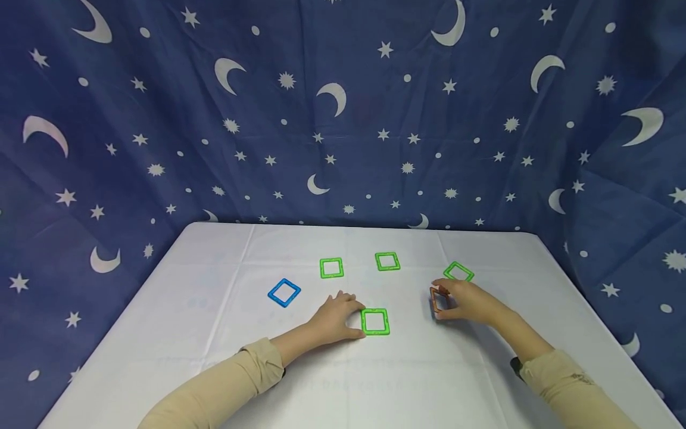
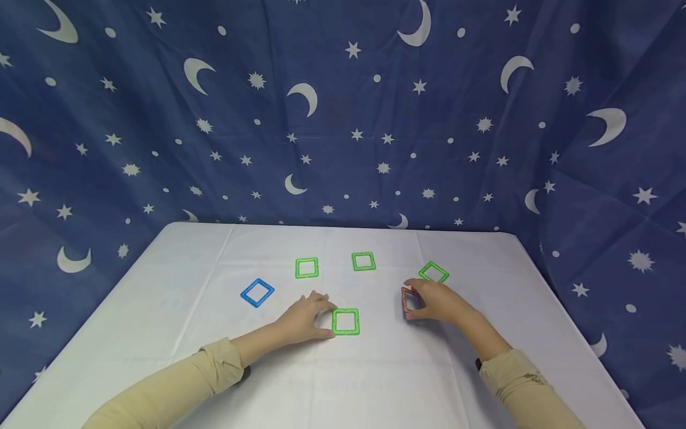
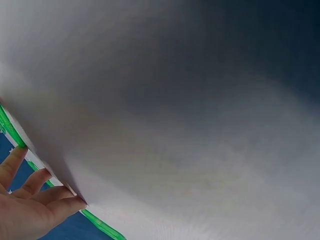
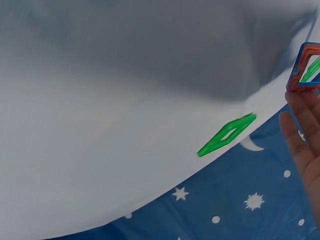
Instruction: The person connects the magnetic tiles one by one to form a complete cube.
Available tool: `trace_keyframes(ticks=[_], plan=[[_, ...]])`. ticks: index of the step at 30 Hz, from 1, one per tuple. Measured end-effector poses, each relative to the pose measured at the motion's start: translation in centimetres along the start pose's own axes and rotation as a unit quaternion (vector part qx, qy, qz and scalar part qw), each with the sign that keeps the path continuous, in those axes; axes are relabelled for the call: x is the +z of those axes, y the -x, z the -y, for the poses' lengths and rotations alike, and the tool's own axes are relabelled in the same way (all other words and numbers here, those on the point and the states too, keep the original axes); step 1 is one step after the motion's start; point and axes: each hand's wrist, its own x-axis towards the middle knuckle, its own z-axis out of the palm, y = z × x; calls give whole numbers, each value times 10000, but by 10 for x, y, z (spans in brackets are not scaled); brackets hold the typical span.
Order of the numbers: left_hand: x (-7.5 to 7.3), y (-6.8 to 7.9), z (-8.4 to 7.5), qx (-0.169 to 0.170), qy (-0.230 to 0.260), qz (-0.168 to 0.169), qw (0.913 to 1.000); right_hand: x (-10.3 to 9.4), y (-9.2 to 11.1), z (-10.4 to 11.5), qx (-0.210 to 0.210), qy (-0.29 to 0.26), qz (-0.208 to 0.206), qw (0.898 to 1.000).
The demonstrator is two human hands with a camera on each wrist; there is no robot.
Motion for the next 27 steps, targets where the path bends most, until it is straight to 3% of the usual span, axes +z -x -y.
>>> trace_keyframes(ticks=[27], plan=[[-2,-1,-1,-47,-33,35,10000,19,-11,38,-340,-1253,-383,9908]])
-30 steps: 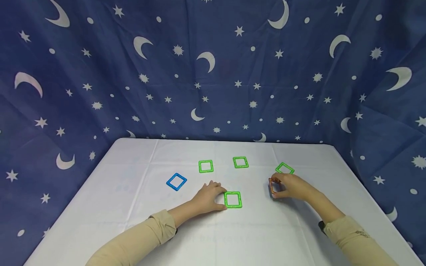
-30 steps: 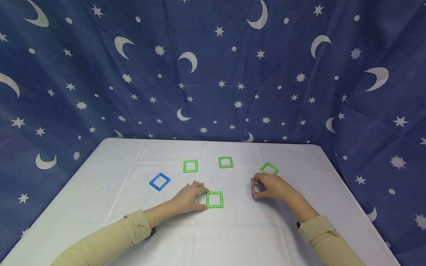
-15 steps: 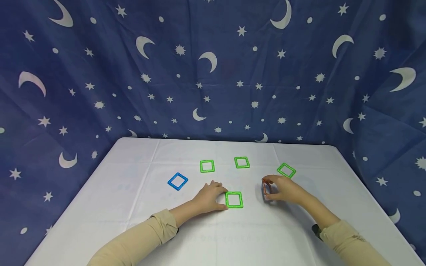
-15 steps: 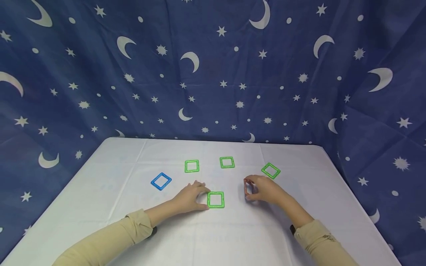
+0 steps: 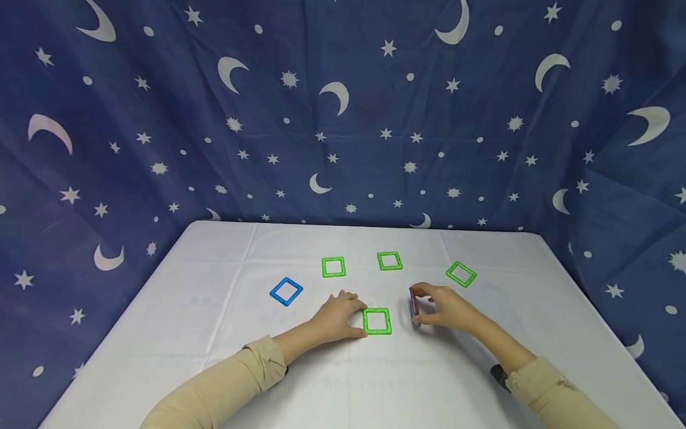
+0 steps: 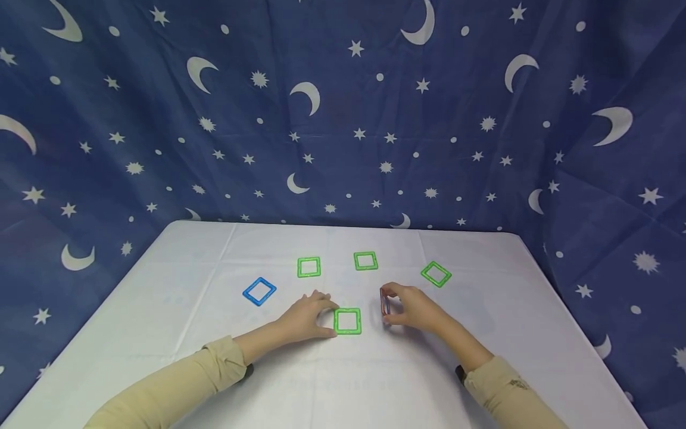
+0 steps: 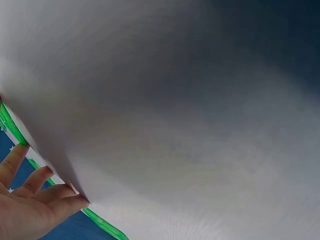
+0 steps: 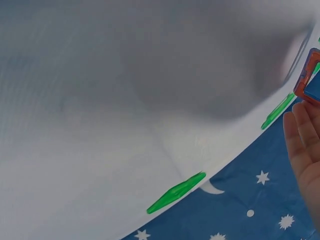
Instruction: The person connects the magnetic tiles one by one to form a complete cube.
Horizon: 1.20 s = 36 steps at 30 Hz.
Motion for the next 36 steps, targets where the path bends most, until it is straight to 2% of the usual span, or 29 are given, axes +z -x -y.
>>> trace_keyframes(ticks=[7,13,16,25,36], plan=[[-2,0,1,-37,-23,-13,10000,7,-9,4,-309,-870,61,9957],[-3,0,1,-59,-2,43,10000,15,-14,9,-314,-1847,251,9820],[-2,0,0,-71,-36,51,10000,16,-15,12,-220,-2112,331,9766],[-4,0,-2,-85,-100,50,9999,24,-14,15,-78,-2339,468,9711],[-5,0,-3,-89,-108,62,9999,25,-14,18,-37,-2351,577,9703]])
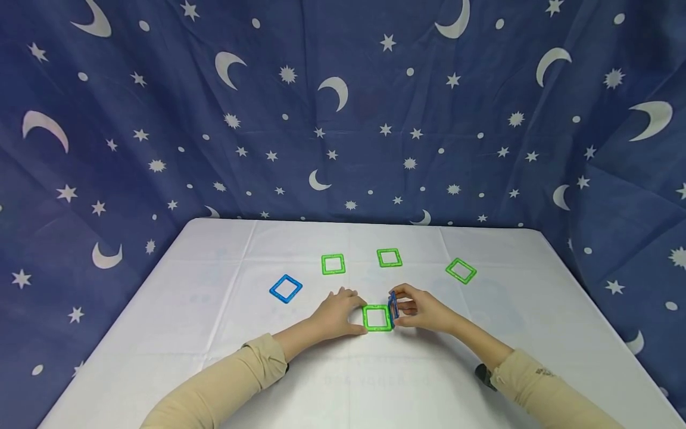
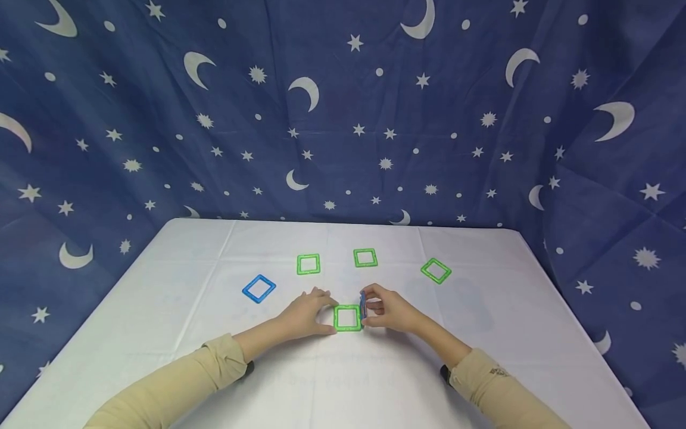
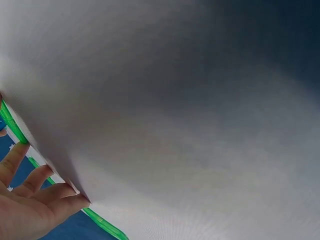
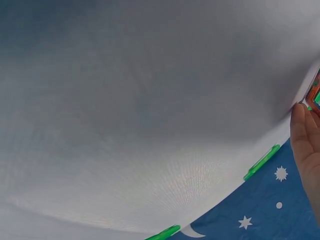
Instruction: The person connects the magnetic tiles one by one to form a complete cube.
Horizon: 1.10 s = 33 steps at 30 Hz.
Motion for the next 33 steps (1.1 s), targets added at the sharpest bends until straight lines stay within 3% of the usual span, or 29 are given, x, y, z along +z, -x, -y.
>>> trace_keyframes(ticks=[33], plan=[[-1,-1,1,38,51,85,9999,5,-1,-4,-201,177,25,9996]])
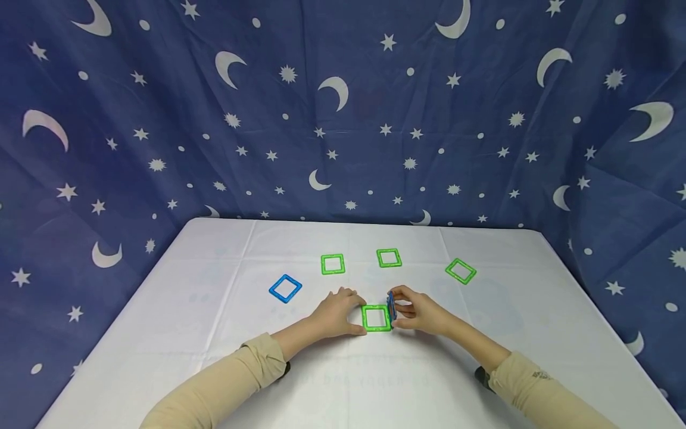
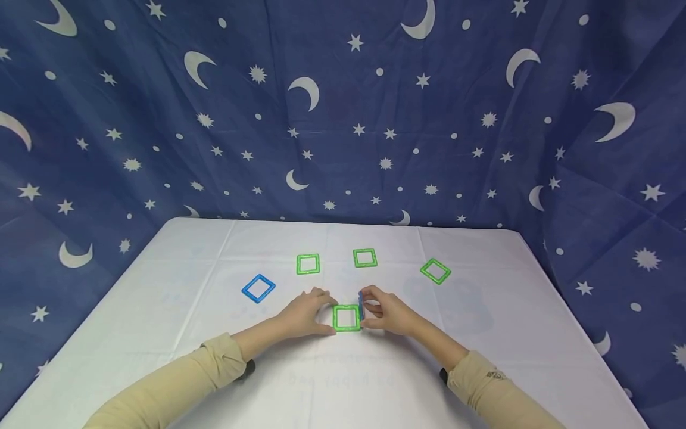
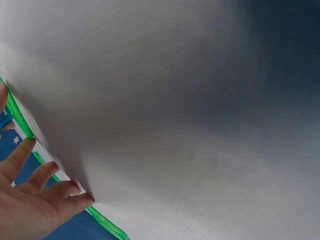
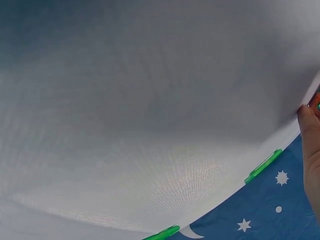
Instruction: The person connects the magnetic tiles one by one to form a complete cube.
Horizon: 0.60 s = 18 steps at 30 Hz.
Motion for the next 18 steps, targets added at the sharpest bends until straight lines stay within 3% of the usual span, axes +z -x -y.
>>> trace_keyframes(ticks=[9,18], plan=[[-1,2,1,-50,277,-3,9996,1,-1,1,176,-33,30,9998],[1,-2,4,-50,508,-365,9980,1,1,6,254,-253,53,9993]])
